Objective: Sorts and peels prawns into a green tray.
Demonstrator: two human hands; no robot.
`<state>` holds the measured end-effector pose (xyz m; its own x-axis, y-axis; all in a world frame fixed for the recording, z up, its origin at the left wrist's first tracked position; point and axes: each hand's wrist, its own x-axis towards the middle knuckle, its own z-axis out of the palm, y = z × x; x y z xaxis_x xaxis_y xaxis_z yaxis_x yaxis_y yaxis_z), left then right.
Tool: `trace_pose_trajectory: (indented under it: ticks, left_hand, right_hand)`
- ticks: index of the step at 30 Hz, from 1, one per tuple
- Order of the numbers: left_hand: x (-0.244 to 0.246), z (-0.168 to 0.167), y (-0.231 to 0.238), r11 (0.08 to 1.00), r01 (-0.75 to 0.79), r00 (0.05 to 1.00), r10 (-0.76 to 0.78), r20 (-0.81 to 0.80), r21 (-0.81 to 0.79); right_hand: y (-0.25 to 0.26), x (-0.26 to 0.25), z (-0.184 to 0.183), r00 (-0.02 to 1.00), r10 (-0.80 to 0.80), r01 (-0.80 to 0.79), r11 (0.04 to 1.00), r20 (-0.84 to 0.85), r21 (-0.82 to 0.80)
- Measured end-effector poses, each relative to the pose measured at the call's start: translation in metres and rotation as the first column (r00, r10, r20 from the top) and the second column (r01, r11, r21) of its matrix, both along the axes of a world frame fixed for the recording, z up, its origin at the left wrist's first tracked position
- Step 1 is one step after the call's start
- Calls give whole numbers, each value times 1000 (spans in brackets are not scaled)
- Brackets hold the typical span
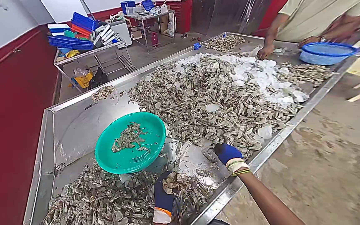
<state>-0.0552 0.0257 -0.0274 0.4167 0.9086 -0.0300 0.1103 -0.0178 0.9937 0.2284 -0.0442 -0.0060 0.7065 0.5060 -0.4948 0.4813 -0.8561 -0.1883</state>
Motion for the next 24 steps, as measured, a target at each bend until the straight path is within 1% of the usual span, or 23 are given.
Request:
trace_pose_trajectory:
  ticks: [2, 4, 5, 7, 8, 9, 11, 12, 14, 16, 17, 18, 19, 20, 21, 22, 23, 24]
  left_hand:
    - [-2, -1, 3, 1000, 1, 999, -1, -44, 7]
    - [0, -2, 2, 1000, 23, 995, -21, -97, 18]
    - [0, 0, 0, 998, 54, 987, -46, -156, 43]
    - [0, -1, -4, 985, 157, 943, -129, -308, 67]
    - [3, -5, -6, 976, 210, 915, -176, -363, 54]
    - [5, -8, -8, 968, 249, 892, -214, -398, 38]
    - [10, -14, -12, 963, 270, 876, -238, -419, 16]
    - [12, -13, -12, 966, 259, 881, -231, -412, 13]
    - [16, -7, -12, 970, 241, 881, -224, -417, -12]
    - [17, 2, -11, 960, 267, 864, -276, -422, -80]
    - [17, 7, -10, 948, 293, 851, -318, -417, -124]
    - [16, 13, -10, 932, 318, 834, -361, -417, -172]
    - [14, 19, -10, 919, 328, 825, -391, -409, -217]
    - [12, 22, -11, 906, 328, 818, -414, -398, -268]
    - [9, 23, -11, 898, 313, 828, -417, -375, -308]
    - [5, 24, -11, 893, 300, 838, -415, -355, -336]
    - [-2, 28, -10, 882, 292, 845, -419, -331, -371]
    - [-9, 32, -9, 866, 279, 865, -414, -281, -416]
  right_hand:
    - [12, -15, -13, 999, 36, -36, 999, -17, -26]
    - [24, -49, -27, 997, 80, -81, 995, -17, -65]
    - [27, -67, -28, 990, 133, -137, 987, -40, -86]
    - [23, -98, -16, 959, 255, -268, 958, -126, -104]
    - [19, -111, -2, 937, 309, -324, 943, -163, -75]
    - [15, -122, 11, 913, 359, -372, 927, -194, -36]
    - [8, -138, 28, 878, 425, -431, 902, -219, 23]
    - [7, -141, 31, 868, 463, -464, 885, -176, 42]
    - [6, -144, 27, 836, 549, -547, 834, -9, 69]
    - [2, -143, 14, 784, 584, -615, 776, 212, 137]
    - [0, -141, 8, 760, 572, -637, 749, 310, 182]
    - [-2, -138, 3, 748, 546, -645, 731, 378, 222]
    - [-3, -134, -1, 760, 510, -627, 738, 403, 249]
    - [-3, -126, -3, 795, 461, -579, 770, 394, 267]
    - [-3, -113, -3, 843, 406, -505, 823, 353, 260]
    - [-4, -96, -5, 888, 359, -426, 879, 288, 216]
    - [-6, -79, -9, 921, 335, -366, 918, 200, 150]
    - [-9, -69, -15, 937, 332, -341, 937, 107, 77]
